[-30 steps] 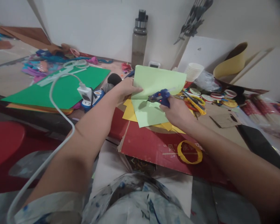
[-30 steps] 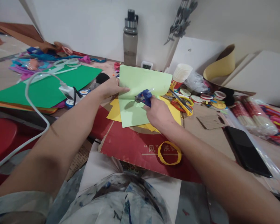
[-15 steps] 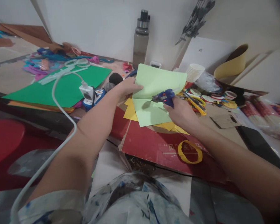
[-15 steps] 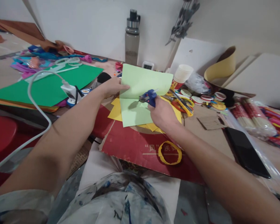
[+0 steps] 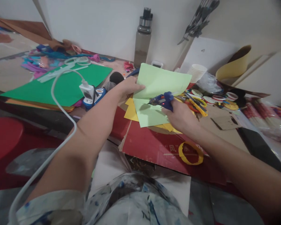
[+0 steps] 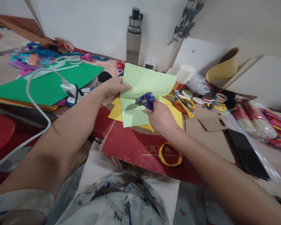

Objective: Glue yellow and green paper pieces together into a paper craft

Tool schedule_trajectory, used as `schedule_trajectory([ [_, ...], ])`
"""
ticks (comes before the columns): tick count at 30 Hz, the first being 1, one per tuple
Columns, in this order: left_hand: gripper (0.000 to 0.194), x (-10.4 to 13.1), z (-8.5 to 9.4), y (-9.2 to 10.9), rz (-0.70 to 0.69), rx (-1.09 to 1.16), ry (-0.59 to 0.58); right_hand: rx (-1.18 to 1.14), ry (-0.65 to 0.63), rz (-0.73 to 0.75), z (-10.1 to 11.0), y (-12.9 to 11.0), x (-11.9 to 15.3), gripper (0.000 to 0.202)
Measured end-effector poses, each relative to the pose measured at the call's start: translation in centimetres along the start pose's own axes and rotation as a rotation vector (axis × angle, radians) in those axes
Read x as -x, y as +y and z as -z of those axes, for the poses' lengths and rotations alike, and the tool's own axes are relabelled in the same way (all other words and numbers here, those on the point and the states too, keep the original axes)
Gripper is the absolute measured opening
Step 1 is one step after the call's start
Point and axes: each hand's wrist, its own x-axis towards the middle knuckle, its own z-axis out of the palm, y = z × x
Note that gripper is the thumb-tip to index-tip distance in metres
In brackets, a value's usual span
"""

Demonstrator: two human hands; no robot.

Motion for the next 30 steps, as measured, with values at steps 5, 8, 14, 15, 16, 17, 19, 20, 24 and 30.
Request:
schedule_trajectory([
  [5,0.023,-0.2,0.0,-0.3,0.001,0.004,0.006,-0.043,-0.032,0.05,-0.6,-2.0,-0.4,0.033],
  [8,0.021,-0.5,0.0,-0.5,-0.018,-0.016,0.02,-0.026,-0.025,0.02,-0.6,-2.1,-0.5,0.034],
  [14,0.015,-0.7,0.2,-0.5,-0.075,-0.07,0.03,-0.079,-0.064,0.1,-1.4,-3.7,-0.7,0.033],
  [15,0.014,-0.7,0.3,-0.5,-0.076,-0.083,0.032,-0.082,-0.063,0.107,-1.5,-4.0,-0.8,0.033],
  [16,0.014,-0.7,0.3,-0.5,-0.071,-0.086,0.032,-0.08,-0.064,0.111,-1.5,-4.1,-0.7,0.033],
  [17,0.014,-0.7,0.2,-0.6,-0.06,-0.078,0.027,-0.075,-0.07,0.113,-1.4,-4.1,-0.5,0.033],
  [19,0.016,-0.5,0.1,-0.6,-0.028,-0.028,0.006,-0.056,-0.094,0.111,-0.8,-3.8,0.3,0.032],
  [20,0.018,-0.5,-0.1,-0.5,-0.015,0.007,-0.002,-0.047,-0.107,0.105,-0.5,-3.5,0.8,0.032],
  [24,0.025,0.1,-0.5,-0.1,0.017,0.102,-0.017,-0.024,-0.117,0.089,0.1,-2.8,1.9,0.032],
  [30,0.016,0.6,-0.3,0.5,0.025,0.016,0.008,-0.056,-0.059,0.1,-0.9,-3.2,-0.4,0.033],
])
